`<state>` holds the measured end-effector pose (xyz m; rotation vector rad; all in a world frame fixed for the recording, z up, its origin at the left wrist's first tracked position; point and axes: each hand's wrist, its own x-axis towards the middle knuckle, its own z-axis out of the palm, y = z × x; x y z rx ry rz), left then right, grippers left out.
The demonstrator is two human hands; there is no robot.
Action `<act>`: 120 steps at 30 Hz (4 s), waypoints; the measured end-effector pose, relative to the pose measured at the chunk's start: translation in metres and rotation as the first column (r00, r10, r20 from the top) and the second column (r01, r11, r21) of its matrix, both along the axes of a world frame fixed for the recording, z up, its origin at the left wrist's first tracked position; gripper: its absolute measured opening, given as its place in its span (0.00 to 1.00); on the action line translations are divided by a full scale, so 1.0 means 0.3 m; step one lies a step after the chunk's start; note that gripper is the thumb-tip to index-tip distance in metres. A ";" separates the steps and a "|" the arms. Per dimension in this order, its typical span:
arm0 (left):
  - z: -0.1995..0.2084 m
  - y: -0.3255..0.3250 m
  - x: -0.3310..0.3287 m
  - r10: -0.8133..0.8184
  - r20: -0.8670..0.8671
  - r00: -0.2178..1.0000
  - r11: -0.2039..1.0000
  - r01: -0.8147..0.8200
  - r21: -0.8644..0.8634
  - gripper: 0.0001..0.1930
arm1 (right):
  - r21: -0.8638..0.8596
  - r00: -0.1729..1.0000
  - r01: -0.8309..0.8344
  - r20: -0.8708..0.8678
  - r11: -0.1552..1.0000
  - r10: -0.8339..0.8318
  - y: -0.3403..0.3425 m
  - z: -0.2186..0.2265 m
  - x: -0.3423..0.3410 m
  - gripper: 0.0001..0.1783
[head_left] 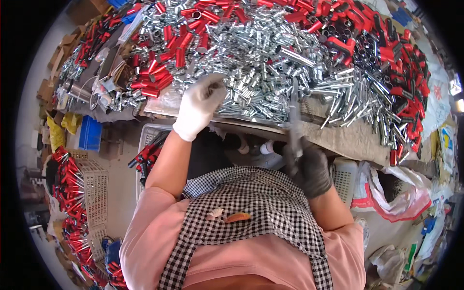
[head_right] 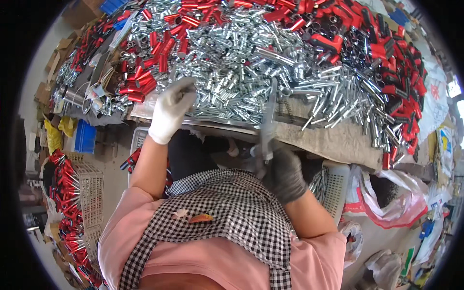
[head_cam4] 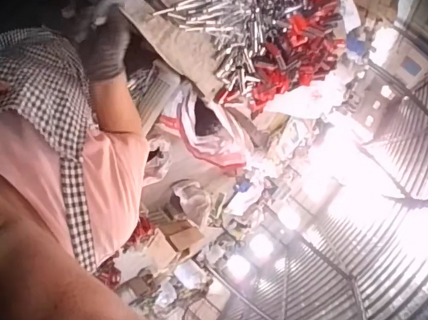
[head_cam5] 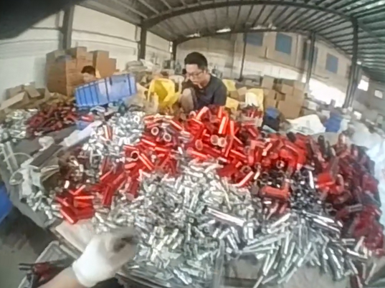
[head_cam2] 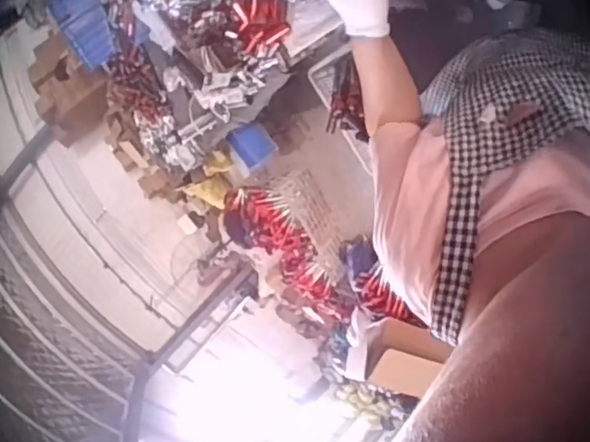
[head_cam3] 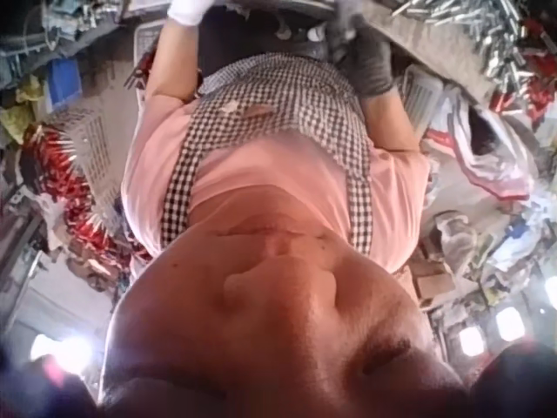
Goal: The recorder is at a manual workstation in a factory assembling small metal tubes by inserting components and using a specialized tool.
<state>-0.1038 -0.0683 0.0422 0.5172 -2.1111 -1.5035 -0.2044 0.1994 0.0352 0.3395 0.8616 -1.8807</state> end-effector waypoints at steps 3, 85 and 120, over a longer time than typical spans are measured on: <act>0.010 0.013 0.062 -0.107 0.043 0.993 0.987 0.111 -0.119 0.16 | -0.121 0.940 -0.321 0.082 0.939 0.332 0.076 0.025 0.059 0.22; -0.909 -0.792 0.899 0.334 0.928 -0.164 0.885 0.395 -0.249 0.19 | 0.386 0.361 -0.316 -0.796 0.867 0.486 -0.223 -0.301 0.188 0.22; -0.826 -0.166 0.770 0.206 0.587 0.783 0.869 0.129 -0.477 0.09 | 0.408 0.624 -0.144 -0.669 0.902 0.402 -0.123 -0.351 0.143 0.20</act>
